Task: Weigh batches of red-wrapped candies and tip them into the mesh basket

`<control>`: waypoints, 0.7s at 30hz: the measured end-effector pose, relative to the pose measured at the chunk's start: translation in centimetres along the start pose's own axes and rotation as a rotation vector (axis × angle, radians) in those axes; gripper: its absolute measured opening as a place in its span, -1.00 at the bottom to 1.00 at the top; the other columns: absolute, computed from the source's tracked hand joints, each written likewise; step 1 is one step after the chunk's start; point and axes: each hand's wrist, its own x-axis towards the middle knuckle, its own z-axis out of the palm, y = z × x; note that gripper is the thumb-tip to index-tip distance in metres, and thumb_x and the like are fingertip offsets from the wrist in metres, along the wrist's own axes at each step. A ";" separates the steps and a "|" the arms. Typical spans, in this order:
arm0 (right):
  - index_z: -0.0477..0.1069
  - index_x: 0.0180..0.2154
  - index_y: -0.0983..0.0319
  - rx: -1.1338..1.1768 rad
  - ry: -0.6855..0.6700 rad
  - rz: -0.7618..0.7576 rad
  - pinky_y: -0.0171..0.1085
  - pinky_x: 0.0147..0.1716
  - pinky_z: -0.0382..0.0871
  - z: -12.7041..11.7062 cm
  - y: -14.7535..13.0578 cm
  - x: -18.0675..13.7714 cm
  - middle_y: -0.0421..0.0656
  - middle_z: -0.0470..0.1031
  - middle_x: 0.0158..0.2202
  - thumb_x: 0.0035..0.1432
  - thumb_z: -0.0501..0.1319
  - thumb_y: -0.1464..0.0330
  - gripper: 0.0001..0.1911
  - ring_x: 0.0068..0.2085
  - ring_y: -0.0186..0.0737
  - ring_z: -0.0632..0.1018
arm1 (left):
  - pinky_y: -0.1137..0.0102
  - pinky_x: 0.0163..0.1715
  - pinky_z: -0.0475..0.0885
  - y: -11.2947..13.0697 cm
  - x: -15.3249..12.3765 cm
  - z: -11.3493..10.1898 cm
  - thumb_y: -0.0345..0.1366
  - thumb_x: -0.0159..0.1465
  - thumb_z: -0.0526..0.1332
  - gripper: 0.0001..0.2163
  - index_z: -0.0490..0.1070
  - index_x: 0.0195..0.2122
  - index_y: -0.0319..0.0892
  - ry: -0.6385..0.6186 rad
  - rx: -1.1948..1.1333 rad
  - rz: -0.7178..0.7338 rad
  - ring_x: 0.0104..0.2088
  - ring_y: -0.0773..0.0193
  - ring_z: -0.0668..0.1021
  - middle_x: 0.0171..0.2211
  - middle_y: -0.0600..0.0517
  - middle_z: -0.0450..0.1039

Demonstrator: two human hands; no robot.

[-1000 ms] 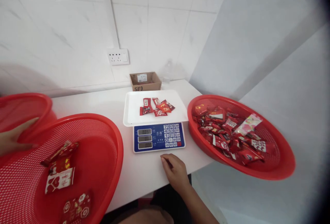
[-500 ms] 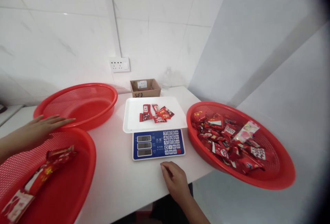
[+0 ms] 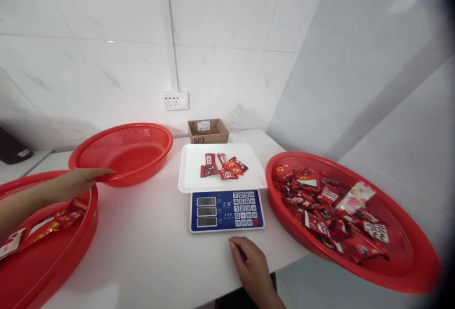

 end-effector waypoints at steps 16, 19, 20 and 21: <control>0.43 -0.37 0.20 -0.007 0.037 -0.031 -0.33 -0.44 0.43 0.3 0.1 0.1 -0.13 0.52 -0.45 0.22 0.02 0.29 -0.75 -0.42 -0.23 0.54 | 0.25 -0.10 0.37 14.5 1.5 0.4 -0.04 0.29 -0.12 -0.49 0.02 0.23 -0.10 -0.165 -0.182 0.219 -0.02 0.07 0.46 0.06 -0.05 0.37; 0.43 -0.36 0.20 -0.005 0.031 -0.045 -0.33 -0.41 0.43 0.5 0.3 0.1 -0.12 0.52 -0.43 0.22 0.02 0.30 -0.75 -0.40 -0.23 0.54 | 0.16 0.02 0.28 17.0 2.8 0.9 -0.02 0.28 -0.10 -0.45 -0.04 0.25 -0.15 -0.055 -0.150 0.302 0.12 0.00 0.31 0.19 -0.14 0.18; 0.43 -0.36 0.19 -0.002 0.033 -0.044 -0.33 -0.40 0.43 0.5 0.3 0.1 -0.12 0.52 -0.43 0.22 0.02 0.30 -0.75 -0.39 -0.22 0.54 | 0.14 0.08 0.21 18.1 3.3 1.0 -0.03 0.28 -0.10 -0.44 -0.04 0.25 -0.17 -0.021 -0.135 0.348 0.18 0.00 0.23 0.23 -0.16 0.09; 0.43 -0.36 0.19 0.001 0.039 -0.040 -0.33 -0.40 0.42 0.6 0.4 0.1 -0.12 0.52 -0.43 0.22 0.02 0.29 -0.75 -0.39 -0.22 0.54 | 0.14 0.13 0.14 19.2 3.7 1.2 -0.05 0.28 -0.09 -0.45 -0.04 0.25 -0.18 -0.001 -0.122 0.398 0.21 0.01 0.16 0.25 -0.17 0.01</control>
